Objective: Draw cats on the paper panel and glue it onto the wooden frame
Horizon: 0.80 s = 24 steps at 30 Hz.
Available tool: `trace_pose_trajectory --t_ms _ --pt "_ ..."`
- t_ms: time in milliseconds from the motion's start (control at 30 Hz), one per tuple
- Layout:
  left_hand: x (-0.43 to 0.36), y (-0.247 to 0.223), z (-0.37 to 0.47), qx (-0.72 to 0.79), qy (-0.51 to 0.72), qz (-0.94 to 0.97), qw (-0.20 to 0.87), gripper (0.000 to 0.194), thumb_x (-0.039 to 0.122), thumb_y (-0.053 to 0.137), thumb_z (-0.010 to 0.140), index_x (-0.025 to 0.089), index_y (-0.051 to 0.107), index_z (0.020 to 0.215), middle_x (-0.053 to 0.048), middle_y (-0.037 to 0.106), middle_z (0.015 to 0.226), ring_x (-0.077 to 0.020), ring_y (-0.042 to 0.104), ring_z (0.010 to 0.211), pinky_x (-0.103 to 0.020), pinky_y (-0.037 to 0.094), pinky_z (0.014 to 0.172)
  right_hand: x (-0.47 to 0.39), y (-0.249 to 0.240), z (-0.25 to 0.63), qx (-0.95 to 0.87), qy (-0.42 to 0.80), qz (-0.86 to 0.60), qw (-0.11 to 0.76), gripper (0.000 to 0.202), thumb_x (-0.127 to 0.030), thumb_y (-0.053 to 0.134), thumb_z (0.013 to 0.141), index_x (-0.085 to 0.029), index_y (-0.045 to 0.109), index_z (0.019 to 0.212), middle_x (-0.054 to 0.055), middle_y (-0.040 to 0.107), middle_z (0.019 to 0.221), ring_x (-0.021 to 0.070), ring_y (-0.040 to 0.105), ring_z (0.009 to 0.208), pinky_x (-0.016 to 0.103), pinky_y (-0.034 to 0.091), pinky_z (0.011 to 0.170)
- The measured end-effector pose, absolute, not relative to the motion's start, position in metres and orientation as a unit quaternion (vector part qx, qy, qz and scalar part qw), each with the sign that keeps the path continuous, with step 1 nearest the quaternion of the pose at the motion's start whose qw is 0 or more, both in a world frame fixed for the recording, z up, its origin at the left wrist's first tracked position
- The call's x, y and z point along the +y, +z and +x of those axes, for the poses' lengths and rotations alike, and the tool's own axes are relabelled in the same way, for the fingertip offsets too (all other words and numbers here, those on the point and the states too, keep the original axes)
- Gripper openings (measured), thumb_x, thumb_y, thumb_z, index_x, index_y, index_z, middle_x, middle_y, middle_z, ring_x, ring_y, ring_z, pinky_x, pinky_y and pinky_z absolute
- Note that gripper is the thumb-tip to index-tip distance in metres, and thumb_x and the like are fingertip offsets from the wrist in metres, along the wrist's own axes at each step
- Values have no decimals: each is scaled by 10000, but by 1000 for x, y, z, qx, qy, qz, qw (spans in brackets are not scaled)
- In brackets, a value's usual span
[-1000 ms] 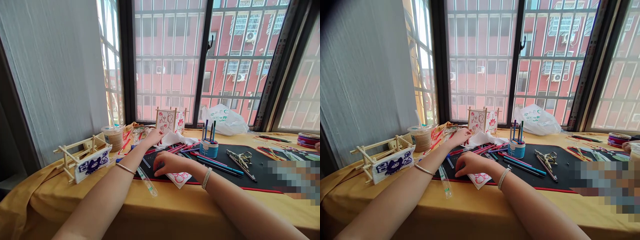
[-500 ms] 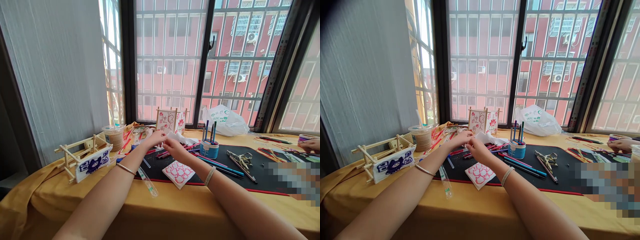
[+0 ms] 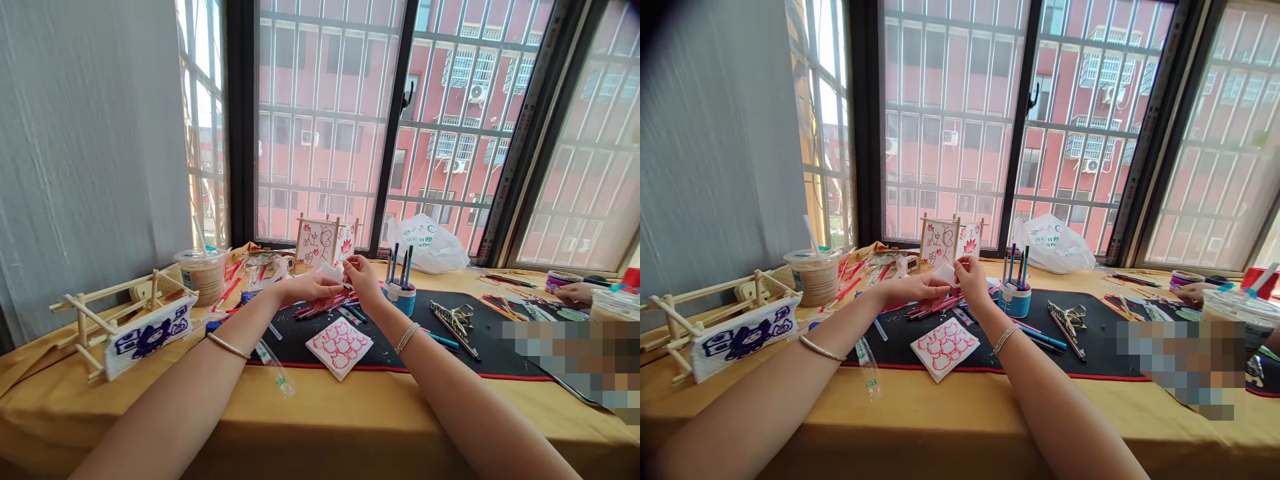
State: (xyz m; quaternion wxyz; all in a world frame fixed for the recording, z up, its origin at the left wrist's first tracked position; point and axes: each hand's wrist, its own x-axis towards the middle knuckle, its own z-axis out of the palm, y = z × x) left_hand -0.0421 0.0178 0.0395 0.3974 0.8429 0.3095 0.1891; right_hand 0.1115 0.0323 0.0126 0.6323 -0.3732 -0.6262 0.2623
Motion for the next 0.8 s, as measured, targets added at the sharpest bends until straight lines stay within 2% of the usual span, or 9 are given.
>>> trace_pose_trajectory --t_ms 133,233,300,367,467,567,667,733,800 --pt "26 38 -44 295 179 850 399 337 512 529 723 176 541 706 49 428 522 -76 387 477 -215 291 447 23 16 108 -667 259 -345 607 213 -414 409 808 -205 409 766 -79 413 506 84 393 459 203 338 479" --pt "44 34 -50 355 229 836 350 248 413 540 715 171 523 663 58 395 486 -69 346 449 -218 248 436 2 21 100 -747 279 -310 518 232 -381 465 808 -179 498 699 -64 439 506 79 406 480 199 341 492" --pt "55 31 -54 400 254 820 320 203 365 522 713 171 517 650 62 383 453 -71 332 421 -223 230 425 -13 23 93 -817 306 -274 404 164 -307 648 690 -154 589 687 -29 544 608 92 483 565 203 386 541" --pt "62 29 -57 432 269 806 302 193 353 486 727 173 525 672 65 379 428 -77 329 396 -228 232 420 -26 23 86 -918 282 -218 176 165 -278 661 706 -155 643 814 5 581 785 108 518 693 211 418 634" --pt "62 28 -56 450 278 797 291 187 342 470 736 174 532 683 63 397 415 -82 344 384 -231 256 427 -35 18 76 -957 219 -185 39 215 -247 675 710 -145 653 898 33 561 888 120 514 771 208 421 699" --pt "58 28 -54 448 281 800 285 174 323 485 725 175 526 643 51 432 415 -88 372 390 -232 277 436 -36 11 69 -960 193 -204 -4 147 -221 657 731 -132 660 847 29 574 851 113 511 732 194 407 650" --pt "59 27 -53 444 283 801 285 200 330 507 706 172 514 584 40 441 404 -87 374 386 -230 269 430 -34 9 67 -956 194 -219 -3 79 -202 633 750 -124 646 753 11 572 777 97 495 667 191 382 603" --pt "60 27 -54 437 286 798 300 196 341 509 702 170 519 606 41 441 414 -83 368 386 -226 259 420 -31 10 69 -947 217 -228 61 57 -174 637 732 -128 622 703 -6 567 719 89 481 624 192 370 577" --pt "60 27 -55 420 287 796 326 201 360 501 708 168 534 657 40 458 453 -81 375 406 -221 264 421 -25 12 73 -921 236 -260 168 66 -159 620 725 -135 587 673 -24 548 649 86 457 581 198 351 545"
